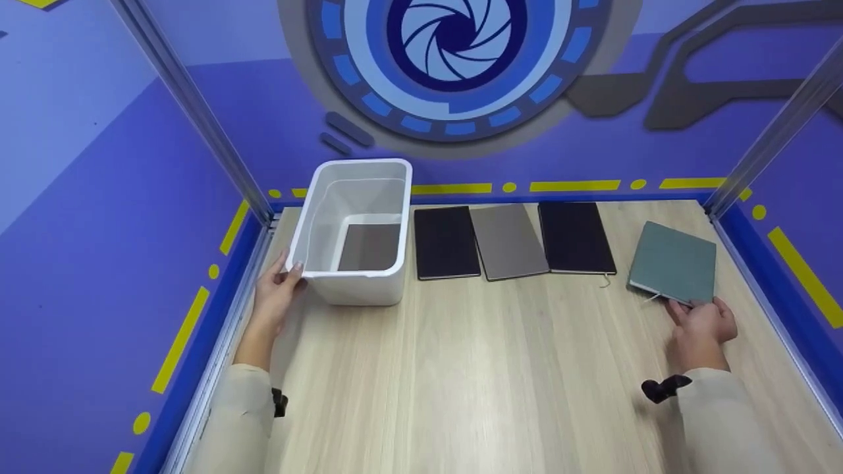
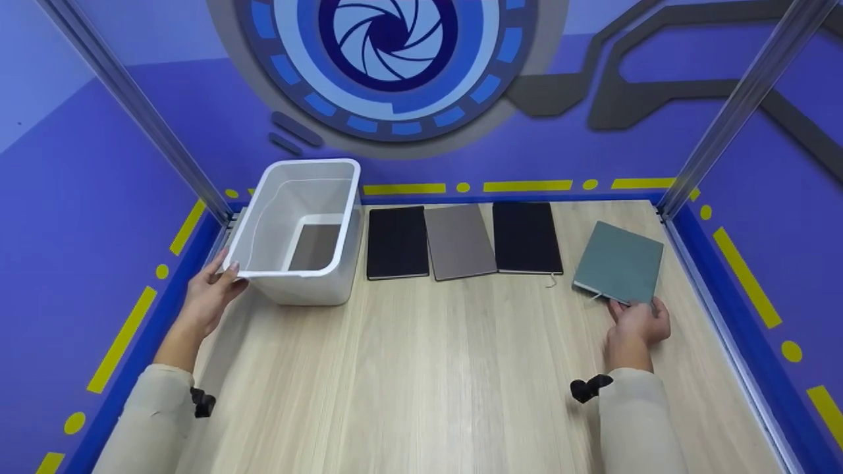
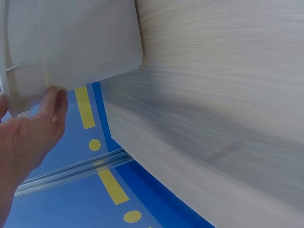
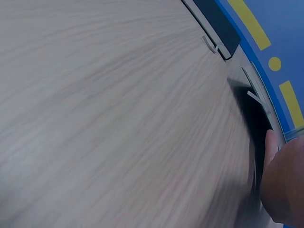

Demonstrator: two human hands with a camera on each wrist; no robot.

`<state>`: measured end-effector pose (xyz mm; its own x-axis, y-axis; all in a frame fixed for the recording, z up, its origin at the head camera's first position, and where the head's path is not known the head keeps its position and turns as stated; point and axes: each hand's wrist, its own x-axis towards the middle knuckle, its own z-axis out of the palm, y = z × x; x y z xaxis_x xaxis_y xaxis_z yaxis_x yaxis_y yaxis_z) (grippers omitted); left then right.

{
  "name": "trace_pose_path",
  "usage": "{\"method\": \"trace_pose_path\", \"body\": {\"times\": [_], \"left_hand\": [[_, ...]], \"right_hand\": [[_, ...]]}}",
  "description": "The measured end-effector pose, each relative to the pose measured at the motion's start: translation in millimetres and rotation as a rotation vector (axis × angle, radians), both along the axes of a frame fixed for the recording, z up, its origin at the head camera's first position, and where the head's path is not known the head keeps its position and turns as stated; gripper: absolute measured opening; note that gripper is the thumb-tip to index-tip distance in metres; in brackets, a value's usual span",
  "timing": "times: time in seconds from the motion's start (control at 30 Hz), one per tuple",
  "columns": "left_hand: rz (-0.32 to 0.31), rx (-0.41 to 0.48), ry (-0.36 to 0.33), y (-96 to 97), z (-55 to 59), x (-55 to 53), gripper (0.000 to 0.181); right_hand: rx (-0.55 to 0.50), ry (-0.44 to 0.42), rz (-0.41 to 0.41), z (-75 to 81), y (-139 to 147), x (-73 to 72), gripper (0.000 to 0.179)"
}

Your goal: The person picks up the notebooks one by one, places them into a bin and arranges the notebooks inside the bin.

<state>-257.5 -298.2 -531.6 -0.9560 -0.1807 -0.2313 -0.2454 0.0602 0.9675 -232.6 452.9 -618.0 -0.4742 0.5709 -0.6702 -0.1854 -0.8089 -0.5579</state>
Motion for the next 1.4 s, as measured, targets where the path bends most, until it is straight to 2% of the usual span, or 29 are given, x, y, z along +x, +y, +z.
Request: {"method": "trace_pose_path", "body": {"times": [0.5, 0.77, 1.0, 1.23, 1.4], "left_hand": [[-0.025, -0.004, 0.019, 0.5, 1.0, 0.1, 0.064], [-0.023, -0.016, 0.02, -1.1, 1.3, 1.4, 0.065], [-0.023, -0.004, 0.027, -1.8, 0.9, 0.7, 0.064], [-0.014, -0.031, 0.017, -2.3, -1.9, 0.6, 0.064], [-0.004, -0.02, 0.013, -0.1, -1.5, 0.1, 0.064]], "right_hand": [[0.013, 0.016, -0.001, 3.6, -3, 2.3, 0.056], [0.006, 0.003, -0.008, 6.8, -5, 1.5, 0.051], [-0.012, 0.038, -0.031, 8.2, -5, 2.1, 0.058], [-0.003, 0.025, -0.054, 9.7, -6, -1.1, 0.059], [-0.003, 0.009, -0.052, 10.6, -7, 0.5, 0.055]]}}
